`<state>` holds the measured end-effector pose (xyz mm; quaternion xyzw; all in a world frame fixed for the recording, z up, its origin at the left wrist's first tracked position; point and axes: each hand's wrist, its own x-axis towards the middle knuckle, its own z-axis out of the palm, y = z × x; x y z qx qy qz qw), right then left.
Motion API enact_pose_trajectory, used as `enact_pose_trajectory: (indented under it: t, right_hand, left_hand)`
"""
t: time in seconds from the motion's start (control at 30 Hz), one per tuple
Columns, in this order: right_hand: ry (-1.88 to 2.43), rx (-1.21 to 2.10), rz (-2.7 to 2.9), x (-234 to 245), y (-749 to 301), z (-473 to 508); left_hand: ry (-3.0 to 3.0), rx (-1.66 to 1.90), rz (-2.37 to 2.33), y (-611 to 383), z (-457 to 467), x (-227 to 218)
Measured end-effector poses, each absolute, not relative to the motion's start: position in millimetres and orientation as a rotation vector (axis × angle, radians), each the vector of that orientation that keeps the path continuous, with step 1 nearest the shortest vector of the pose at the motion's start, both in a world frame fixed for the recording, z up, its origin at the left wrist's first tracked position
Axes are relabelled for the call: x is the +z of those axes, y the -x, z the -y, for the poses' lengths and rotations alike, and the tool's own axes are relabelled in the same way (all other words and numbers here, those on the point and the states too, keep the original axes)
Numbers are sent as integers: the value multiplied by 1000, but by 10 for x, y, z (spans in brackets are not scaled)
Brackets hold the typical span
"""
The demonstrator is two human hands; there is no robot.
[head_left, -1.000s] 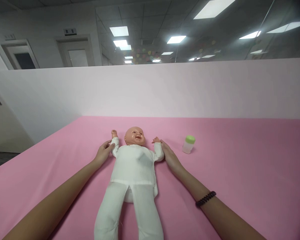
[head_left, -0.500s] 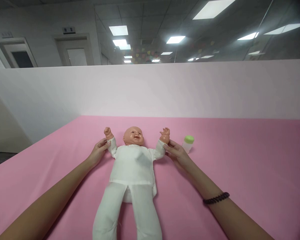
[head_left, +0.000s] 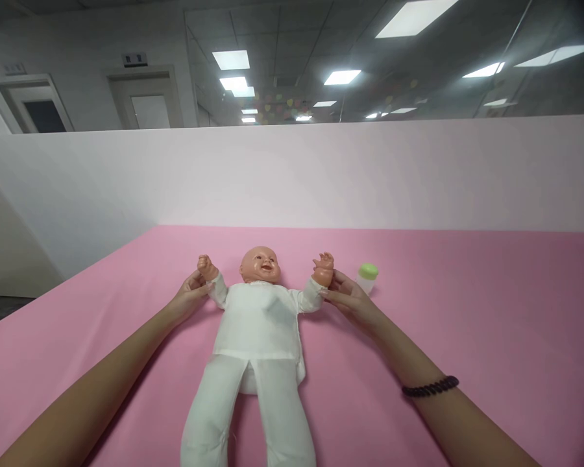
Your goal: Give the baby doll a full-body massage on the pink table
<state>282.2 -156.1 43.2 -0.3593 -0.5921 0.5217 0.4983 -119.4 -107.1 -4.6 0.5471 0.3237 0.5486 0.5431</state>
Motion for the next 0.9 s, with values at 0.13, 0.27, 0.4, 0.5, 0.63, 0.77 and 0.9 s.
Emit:
enact_pose_trajectory:
  t: [0.13, 0.27, 0.4, 0.5, 0.63, 0.77, 0.9]
  right_hand:
    - [967, 1253, 1447, 445, -2948, 1525]
    - [1121, 1259, 1508, 483, -3108, 1518]
    - [1229, 1335, 1457, 515, -3249, 1529]
    - [1220, 1420, 1372, 512, -3341, 1516]
    - [1200, 1510, 1283, 478, -3439, 1469]
    - [1196, 1561, 1246, 446, -3518, 1427]
    - [1240, 1591, 1229, 421, -3587, 1398]
  left_hand:
    - [-1299, 1310, -767, 1283, 1065, -10]
    - [-1336, 1249, -829, 1393, 1105, 63]
    - [-1374, 1167, -918, 1521, 1138, 127]
    - [-1379, 1160, -993, 1634, 1145, 155]
    - [-1385, 1123, -1082, 1774, 1157, 190]
    - [-1392, 1071, -1106, 1893, 1174, 241]
    - [-1437, 1018, -1104, 2013, 1186, 286]
